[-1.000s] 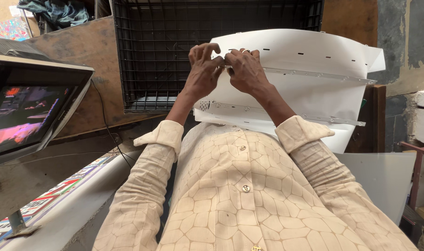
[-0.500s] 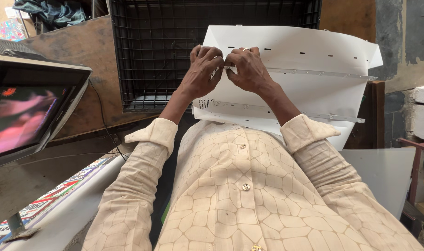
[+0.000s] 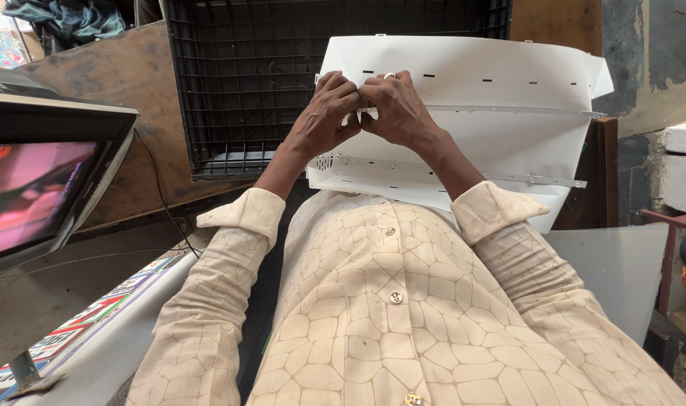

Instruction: The person manipulates a white internal panel from a television, removes several long LED light strips from it, and handles the electronic strips and a thin flat white panel.

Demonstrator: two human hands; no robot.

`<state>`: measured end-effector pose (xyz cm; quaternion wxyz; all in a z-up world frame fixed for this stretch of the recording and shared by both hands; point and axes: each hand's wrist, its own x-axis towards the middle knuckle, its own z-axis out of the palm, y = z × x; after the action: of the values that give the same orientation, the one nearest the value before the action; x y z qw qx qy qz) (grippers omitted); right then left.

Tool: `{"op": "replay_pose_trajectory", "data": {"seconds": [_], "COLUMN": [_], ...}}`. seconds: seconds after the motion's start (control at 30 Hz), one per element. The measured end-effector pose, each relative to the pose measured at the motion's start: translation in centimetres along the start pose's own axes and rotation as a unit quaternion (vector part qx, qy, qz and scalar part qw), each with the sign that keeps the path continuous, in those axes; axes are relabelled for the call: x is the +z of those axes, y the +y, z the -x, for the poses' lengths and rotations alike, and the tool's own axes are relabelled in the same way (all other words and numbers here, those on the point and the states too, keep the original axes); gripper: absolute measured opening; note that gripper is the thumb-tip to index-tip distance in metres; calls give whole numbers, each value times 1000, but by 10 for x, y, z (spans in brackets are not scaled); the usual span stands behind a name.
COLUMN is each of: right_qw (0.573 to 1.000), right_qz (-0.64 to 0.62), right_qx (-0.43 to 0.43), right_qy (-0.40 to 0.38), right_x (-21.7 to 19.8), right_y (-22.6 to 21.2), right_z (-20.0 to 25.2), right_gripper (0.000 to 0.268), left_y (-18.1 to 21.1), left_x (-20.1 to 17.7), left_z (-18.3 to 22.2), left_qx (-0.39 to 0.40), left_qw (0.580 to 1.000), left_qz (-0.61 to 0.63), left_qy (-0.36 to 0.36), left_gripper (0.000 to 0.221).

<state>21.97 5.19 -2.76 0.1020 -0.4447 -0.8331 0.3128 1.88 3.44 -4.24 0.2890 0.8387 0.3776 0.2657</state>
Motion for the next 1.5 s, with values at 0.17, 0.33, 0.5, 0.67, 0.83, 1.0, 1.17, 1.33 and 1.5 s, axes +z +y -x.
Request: {"op": "replay_pose_trajectory", "data": {"seconds": [0.17,0.33,0.5,0.67,0.83,1.0,1.17,1.33,1.5], "right_qw": [1000,999,991,997,976,980,958,964,969], "right_qz": [-24,-45,-129,19,151,114,121,105,29], "right_qx": [-4,-25,16,-71,-102,-67,-87,-65,-31], "right_qy": [-3,0,28,29,117,147,244,234,245], "right_x": [-2,5,-1,-16,-13,-21,-30,-25,-21], "right_y": [0,8,22,-7,-33,-57,-65,-65,-70], "right_z": [2,5,4,9,25,51,58,70,80], "right_gripper": [19,14,7,17,13,8,20,23,25], "left_y": [-2,-7,-1,8,-4,-5,9,14,11], "left_x": [6,23,27,16,-8,-34,-21,-18,-18], "left_z": [5,20,36,22,0,-17,-21,-17,-13], "left_qx": [-11,-80,-187,-136,-83,-295,-291,-277,-318], "left_qw": [999,992,963,972,994,883,824,834,828], "left_qz": [43,68,124,128,39,358,485,477,460], "left_qy": [22,70,150,144,-52,-68,-21,-24,-37], "left_gripper": [23,12,4,40,81,109,46,31,31]}}
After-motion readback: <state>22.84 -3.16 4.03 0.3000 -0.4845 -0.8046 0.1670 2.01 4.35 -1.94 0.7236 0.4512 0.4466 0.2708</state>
